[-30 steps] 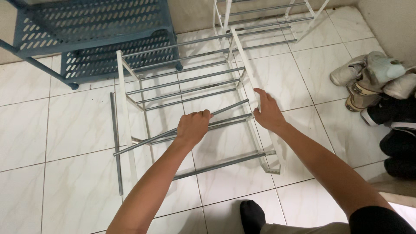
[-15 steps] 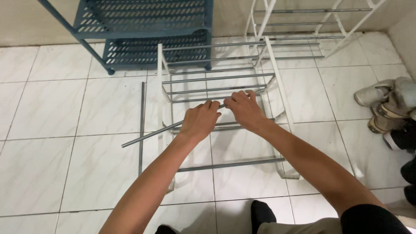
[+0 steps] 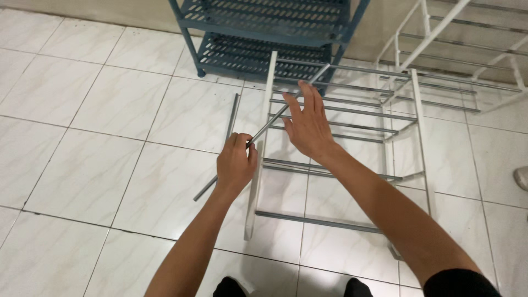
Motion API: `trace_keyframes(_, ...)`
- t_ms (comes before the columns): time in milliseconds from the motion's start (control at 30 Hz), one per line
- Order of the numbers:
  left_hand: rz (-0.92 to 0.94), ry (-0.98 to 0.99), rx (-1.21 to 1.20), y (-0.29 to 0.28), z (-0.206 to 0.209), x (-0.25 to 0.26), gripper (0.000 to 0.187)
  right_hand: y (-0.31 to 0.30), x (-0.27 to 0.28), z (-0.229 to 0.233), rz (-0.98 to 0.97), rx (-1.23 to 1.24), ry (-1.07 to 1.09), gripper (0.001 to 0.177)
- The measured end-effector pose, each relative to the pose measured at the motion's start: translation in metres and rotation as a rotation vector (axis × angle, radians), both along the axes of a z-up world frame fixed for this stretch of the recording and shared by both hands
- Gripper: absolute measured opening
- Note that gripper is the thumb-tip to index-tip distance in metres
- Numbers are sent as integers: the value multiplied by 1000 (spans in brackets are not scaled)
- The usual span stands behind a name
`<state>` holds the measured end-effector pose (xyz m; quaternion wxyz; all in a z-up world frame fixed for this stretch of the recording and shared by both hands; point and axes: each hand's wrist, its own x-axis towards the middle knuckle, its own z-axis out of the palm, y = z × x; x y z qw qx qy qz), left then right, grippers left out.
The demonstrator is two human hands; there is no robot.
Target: The person assembles a white metal shoe rack by inserting multiple metal rods into the side frames. The person repeatedly picks up rods and slides them into place across the rack's width.
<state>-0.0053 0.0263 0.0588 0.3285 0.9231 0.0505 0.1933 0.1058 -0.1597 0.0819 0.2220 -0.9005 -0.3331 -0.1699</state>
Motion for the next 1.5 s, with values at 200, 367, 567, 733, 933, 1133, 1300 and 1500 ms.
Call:
trace_keyframes(200,201,-23,-105,30,-56,3,17,82,-23,-61,-87,299,453,67)
trace_keyframes(367,318,107,-219,60,-95,10,17,105,-36,-93,-146,149,483,62)
trace_keyframes(567,359,206,-255,86,-145,16,17,107,-44,-91,-190,208,450,55)
trace_keyframes(733,368,247,-245,95,-188,22,18,107,-46,-86,-200,244,466,53)
trace_keyframes(933,409,275,-224,103,-207,24,20,107,-46,-84,-214,256,520,50)
trace_keyframes(1133,438,382,-163,100,-199,29,20,105,-47,-84,-241,265,562,47)
trace_keyframes(1300,450,429,-213,103,-194,32,21,106,-47,-88,-258,266,539,41)
trace_keyframes(1500,302,215,-148,85,-157,32,30,88,-37,-90,-118,374,688,48)
